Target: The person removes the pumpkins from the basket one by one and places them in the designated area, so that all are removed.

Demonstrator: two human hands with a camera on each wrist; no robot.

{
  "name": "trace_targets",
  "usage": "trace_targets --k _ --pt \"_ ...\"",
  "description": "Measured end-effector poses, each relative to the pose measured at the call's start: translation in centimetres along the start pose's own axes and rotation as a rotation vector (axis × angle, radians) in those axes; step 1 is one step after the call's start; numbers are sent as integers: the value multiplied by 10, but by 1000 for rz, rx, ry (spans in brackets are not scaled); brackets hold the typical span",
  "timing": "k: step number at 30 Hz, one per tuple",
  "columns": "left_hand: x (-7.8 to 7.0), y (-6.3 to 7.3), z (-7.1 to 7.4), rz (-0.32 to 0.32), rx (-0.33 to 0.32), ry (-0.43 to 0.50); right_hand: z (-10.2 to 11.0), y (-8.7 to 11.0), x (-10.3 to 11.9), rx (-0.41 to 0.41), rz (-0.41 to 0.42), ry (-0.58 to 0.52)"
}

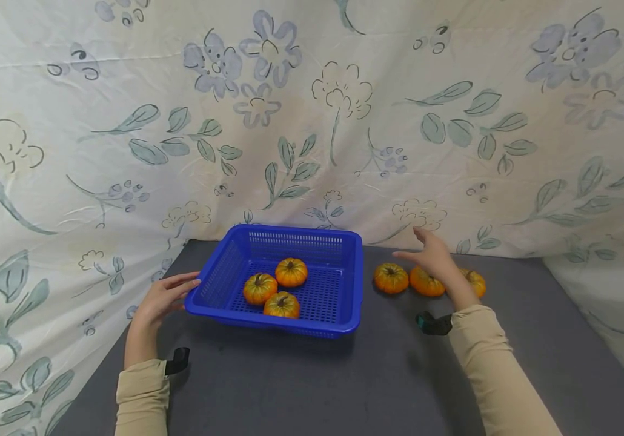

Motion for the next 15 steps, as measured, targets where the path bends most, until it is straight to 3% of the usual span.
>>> trace_targets --k 10,15 --pt "-20 10 -1 -1 10 10 -11 -1 22 28 76 -101" --pt "-11 5 -2 4 2 7 -20 -3 29 35 90 -150"
Point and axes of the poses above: each hand's wrist, its own y-axis away from the middle knuckle, its own z-axis out of the back of the hand, x = y × z, the point moved 2 cm from there along -y, towards the middle knuckle, and after that the axes turned 10 degrees about -z, right-handed, at the moved point
